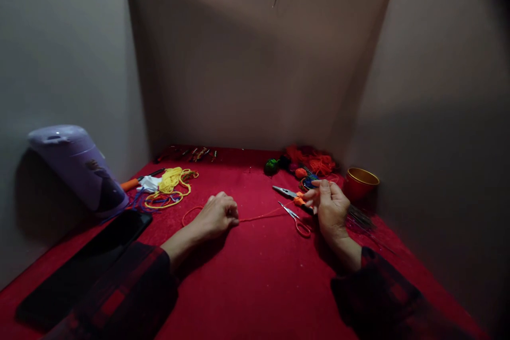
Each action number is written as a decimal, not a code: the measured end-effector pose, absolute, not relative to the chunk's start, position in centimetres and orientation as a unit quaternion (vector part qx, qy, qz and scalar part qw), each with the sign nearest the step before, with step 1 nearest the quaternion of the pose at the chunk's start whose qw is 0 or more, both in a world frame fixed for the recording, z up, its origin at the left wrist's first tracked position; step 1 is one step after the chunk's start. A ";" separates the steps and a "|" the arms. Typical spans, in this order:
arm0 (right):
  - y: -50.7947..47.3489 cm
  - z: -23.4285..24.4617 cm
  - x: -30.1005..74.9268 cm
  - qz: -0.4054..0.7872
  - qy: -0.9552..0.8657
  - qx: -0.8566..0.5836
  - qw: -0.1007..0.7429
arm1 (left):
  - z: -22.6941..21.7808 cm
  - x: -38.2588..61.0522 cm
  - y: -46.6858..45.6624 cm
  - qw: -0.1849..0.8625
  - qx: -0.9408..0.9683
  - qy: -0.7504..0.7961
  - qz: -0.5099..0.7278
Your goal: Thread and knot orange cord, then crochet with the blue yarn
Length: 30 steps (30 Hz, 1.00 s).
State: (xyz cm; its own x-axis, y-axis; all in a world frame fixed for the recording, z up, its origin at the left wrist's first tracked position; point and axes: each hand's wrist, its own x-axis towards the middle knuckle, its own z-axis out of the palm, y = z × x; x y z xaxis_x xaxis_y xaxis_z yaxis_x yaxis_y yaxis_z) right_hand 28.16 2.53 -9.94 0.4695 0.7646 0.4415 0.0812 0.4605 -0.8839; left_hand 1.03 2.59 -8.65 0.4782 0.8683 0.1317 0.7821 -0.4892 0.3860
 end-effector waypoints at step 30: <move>1.8 -9.4 27.6 0.266 -0.474 -0.470 0.696 | -9.8 1.9 -2.8 -0.029 0.872 0.486 0.053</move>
